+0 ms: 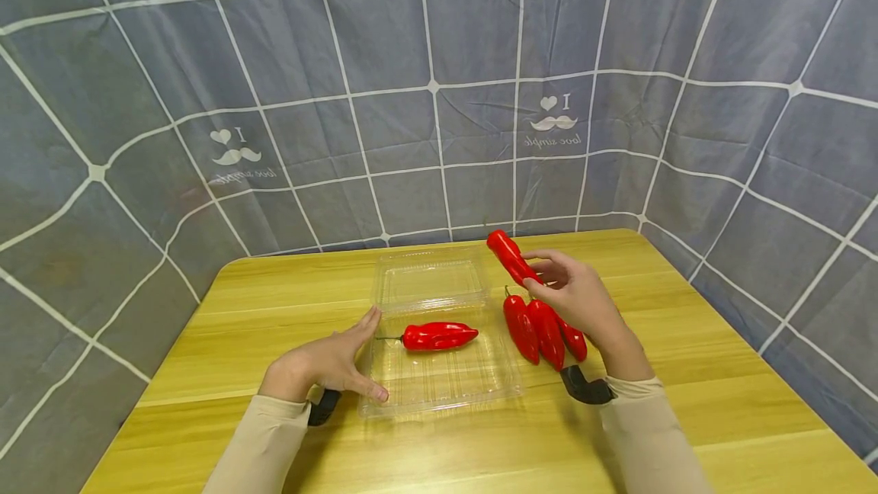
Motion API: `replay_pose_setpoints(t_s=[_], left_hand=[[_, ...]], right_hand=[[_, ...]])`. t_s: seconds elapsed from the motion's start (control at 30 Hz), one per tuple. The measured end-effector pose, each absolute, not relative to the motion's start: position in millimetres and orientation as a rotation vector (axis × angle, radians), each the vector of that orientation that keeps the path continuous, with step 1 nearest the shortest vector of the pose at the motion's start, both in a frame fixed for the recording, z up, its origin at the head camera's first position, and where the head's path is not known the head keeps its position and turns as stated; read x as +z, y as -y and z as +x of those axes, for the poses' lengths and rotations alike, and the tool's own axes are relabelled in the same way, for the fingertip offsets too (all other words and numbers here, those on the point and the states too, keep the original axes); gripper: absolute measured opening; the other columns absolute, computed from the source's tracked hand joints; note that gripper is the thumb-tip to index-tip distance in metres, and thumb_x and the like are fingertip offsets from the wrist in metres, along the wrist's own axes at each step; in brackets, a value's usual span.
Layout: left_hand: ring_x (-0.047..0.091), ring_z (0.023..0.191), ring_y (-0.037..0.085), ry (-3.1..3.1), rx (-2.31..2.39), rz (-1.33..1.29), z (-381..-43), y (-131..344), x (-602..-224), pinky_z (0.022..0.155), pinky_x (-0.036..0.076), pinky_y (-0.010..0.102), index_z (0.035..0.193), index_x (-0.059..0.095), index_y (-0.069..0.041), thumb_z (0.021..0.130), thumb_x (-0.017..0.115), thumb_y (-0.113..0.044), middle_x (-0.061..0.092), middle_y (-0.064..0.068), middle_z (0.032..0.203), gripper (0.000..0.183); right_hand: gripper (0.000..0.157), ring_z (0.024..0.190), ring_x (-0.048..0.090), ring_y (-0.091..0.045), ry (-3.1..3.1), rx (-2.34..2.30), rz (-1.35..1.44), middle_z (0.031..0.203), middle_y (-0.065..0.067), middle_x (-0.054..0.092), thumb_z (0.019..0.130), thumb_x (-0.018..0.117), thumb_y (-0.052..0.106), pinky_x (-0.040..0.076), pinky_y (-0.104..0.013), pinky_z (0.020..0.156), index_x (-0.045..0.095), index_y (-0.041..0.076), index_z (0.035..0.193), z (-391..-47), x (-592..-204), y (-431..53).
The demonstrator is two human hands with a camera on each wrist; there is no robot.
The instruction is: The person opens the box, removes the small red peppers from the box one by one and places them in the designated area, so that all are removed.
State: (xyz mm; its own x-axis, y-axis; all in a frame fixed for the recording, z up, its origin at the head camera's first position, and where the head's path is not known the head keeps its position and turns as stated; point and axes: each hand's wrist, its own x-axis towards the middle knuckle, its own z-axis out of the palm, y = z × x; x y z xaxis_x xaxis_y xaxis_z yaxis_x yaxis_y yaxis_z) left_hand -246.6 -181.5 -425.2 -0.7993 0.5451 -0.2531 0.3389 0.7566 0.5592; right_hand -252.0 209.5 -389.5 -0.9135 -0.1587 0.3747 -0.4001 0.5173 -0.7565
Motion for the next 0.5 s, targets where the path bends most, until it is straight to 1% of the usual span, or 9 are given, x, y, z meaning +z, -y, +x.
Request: replay_pose_setpoints(t_s=[0.17, 0.4, 0.5], left_hand=[[0.010, 0.149, 0.044, -2.551, 0.698, 0.666, -246.0, 180.9, -424.6, 0.114, 0.015, 0.068, 0.161, -0.002, -0.005, 0.074, 0.087, -0.050, -0.008, 0.015, 0.167, 0.132], [0.011, 0.149, 0.044, -2.559, 0.678, 0.662, -246.0, 180.1, -424.8, 0.113, 0.015, 0.069, 0.161, -0.002, -0.006, 0.074, 0.087, -0.051, -0.008, 0.014, 0.167, 0.132], [0.011, 0.149, 0.044, -2.559, 0.679, 0.667, -246.6, 180.3, -425.2, 0.113, 0.016, 0.068, 0.161, -0.002, -0.005, 0.074, 0.087, -0.051, -0.008, 0.014, 0.167, 0.132]], right_hand=[[0.038, 0.098, 0.071, -0.035, 2.504, 1.276, 0.403, 0.116, -0.020, 0.071, 0.093, 0.072, 0.008, 0.058, -0.052, 0.082, 0.063, 0.009, 0.130, -253.7, -388.2, -227.7], [0.042, 0.111, 0.064, -0.044, 2.593, 1.224, 0.172, 0.124, -0.026, 0.066, 0.096, 0.067, 0.012, 0.052, -0.059, 0.091, 0.058, 0.008, 0.137, -251.4, -384.3, -255.5], [0.045, 0.114, 0.061, -0.046, 2.647, 1.197, 0.070, 0.127, -0.028, 0.063, 0.097, 0.066, 0.014, 0.052, -0.059, 0.091, 0.056, 0.006, 0.139, -250.1, -383.8, -267.3]])
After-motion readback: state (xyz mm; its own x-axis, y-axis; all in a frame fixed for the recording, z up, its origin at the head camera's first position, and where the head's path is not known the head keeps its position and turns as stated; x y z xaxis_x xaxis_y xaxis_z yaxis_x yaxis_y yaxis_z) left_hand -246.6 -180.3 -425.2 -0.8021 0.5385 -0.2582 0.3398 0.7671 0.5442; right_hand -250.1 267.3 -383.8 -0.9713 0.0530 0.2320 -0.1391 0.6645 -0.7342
